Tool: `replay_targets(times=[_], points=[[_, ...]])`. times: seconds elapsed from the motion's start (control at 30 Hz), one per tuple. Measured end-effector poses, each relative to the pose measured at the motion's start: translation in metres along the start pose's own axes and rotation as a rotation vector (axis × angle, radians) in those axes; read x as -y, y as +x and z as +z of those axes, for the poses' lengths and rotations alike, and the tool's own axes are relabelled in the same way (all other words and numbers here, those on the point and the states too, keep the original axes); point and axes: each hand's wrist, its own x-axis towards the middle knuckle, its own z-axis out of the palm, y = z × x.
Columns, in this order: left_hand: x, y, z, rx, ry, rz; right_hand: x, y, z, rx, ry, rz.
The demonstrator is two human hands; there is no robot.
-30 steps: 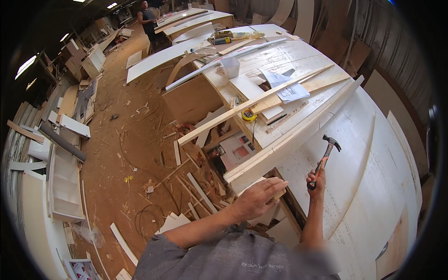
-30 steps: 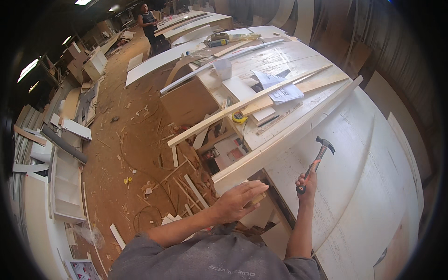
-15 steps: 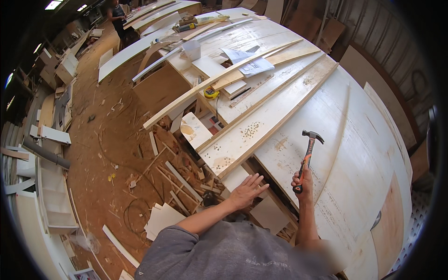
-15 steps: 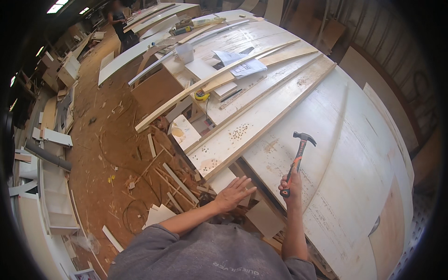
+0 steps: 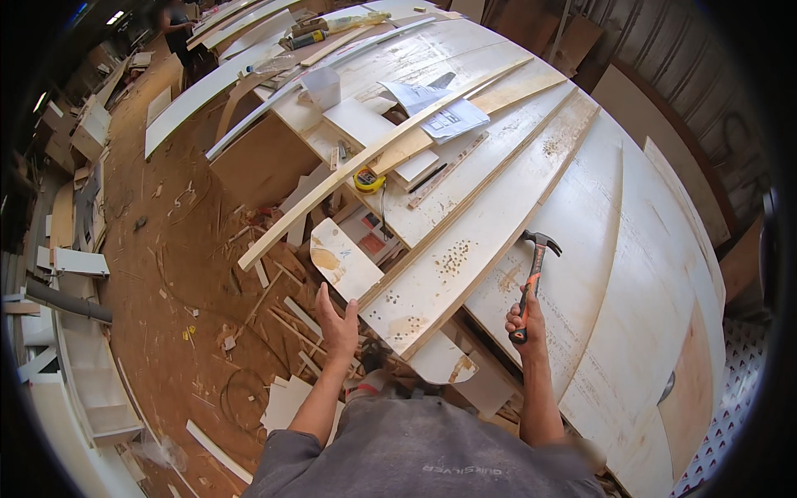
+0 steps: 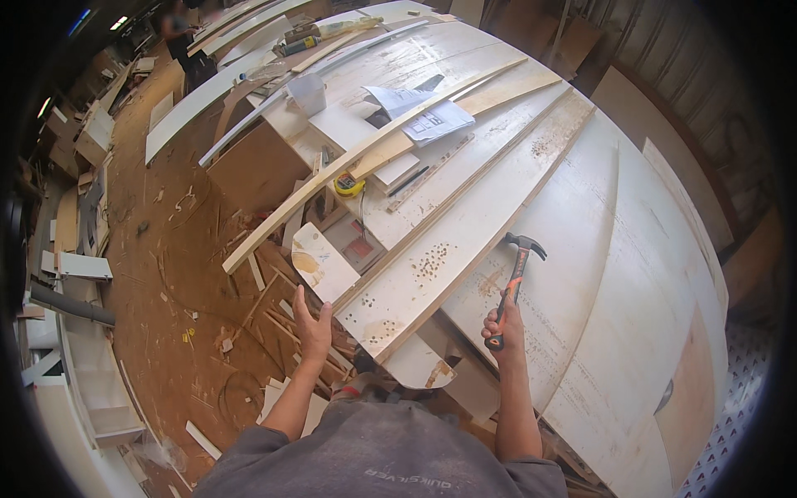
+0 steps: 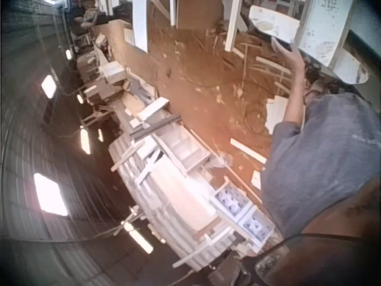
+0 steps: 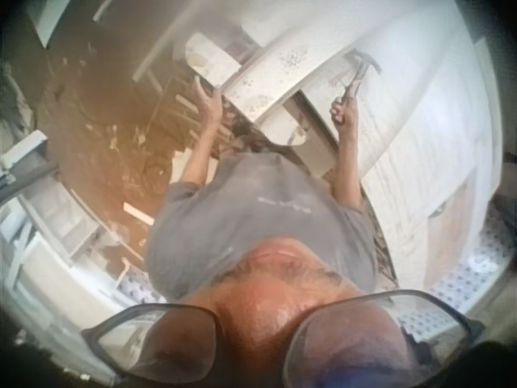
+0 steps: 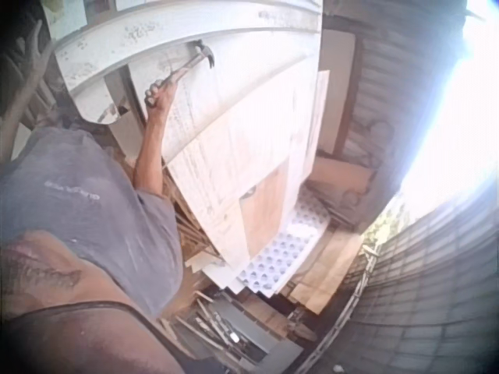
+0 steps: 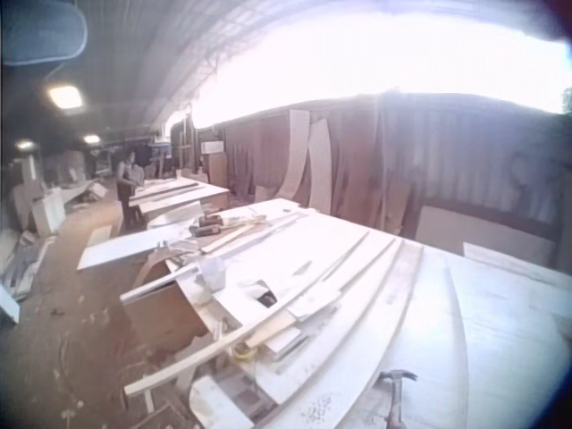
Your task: The person places plywood sheets and white boards onto a large curved wooden structure, hammering a thin wooden strip into place to secure one of the boards.
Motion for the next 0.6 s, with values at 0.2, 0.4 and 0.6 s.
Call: replay_targets(times=[0.2,0.4,0.6], points=[[-0.022,0.121,0.060,0.455,0.229,0.169,-0.008,0.000,0.027,-0.158,-0.068,-0.019],[-0.005,0.188,0.153,0.495,0.537,0.192,-0.014,0.003,0.047,-0.183,-0.065,-0.054],[-0.028,0.208,0.188,0.670,0.329,0.144,-0.017,0.005,0.052,-0.226,-0.085,-0.083]])
